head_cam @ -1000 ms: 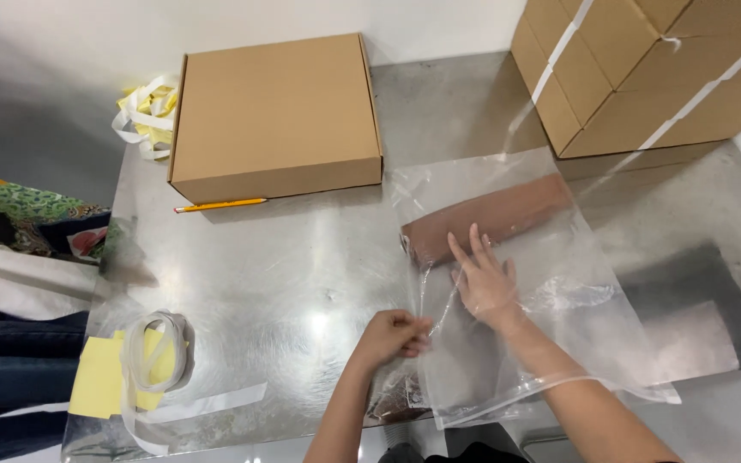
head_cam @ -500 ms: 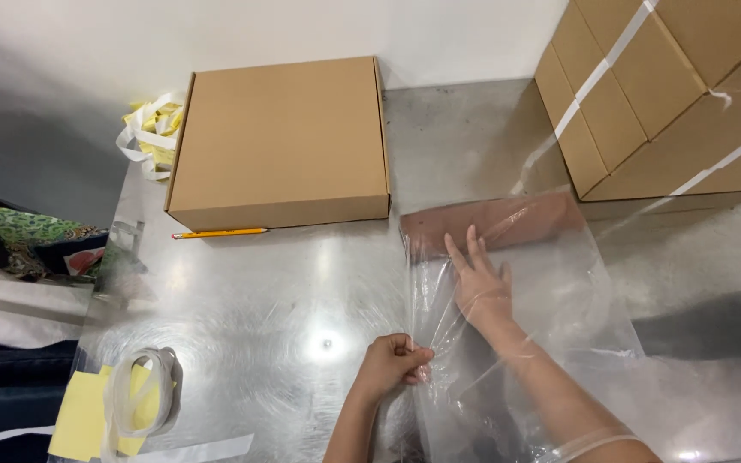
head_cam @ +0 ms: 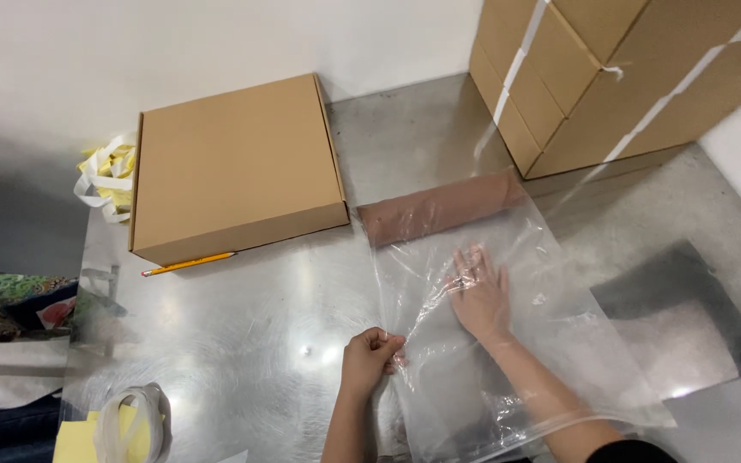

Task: The person wraps a brown rectangular object in clear plastic wrap on a metal table, then places it into a cardboard box. They close the box and tie it with a white ribbon, securing it with a bow on top.

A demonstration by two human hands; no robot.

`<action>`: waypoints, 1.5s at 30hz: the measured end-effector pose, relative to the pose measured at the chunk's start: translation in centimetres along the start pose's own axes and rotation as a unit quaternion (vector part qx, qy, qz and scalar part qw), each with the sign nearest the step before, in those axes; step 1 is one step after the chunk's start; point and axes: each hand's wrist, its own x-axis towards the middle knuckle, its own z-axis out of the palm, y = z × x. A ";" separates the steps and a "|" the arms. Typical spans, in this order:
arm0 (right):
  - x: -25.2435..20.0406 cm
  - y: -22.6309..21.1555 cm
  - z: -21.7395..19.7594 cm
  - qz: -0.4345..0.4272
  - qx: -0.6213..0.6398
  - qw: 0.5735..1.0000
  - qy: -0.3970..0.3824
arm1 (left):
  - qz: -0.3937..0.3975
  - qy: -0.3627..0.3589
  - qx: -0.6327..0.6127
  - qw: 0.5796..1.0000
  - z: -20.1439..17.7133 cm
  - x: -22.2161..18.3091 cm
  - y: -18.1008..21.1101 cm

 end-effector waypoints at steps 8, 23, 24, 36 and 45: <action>-14.2 9.1 -4.9 0.151 -0.018 0.988 -0.018 | 0.048 -0.001 0.040 0.998 0.0 -0.4 -0.3; -21.6 13.3 -9.7 0.144 0.149 0.968 -0.144 | 0.123 0.018 0.170 0.978 0.2 -5.8 0.8; -21.6 13.9 -9.4 0.152 0.224 0.949 -0.161 | 0.130 0.008 0.172 0.976 0.1 -6.5 0.9; -17.4 6.1 -26.7 0.285 0.468 0.698 -0.462 | 0.136 0.017 0.092 0.986 -1.6 -5.6 -1.7; -10.3 6.3 -19.9 0.268 0.437 0.814 -0.274 | 0.162 0.097 0.271 0.944 -5.7 -4.7 -1.4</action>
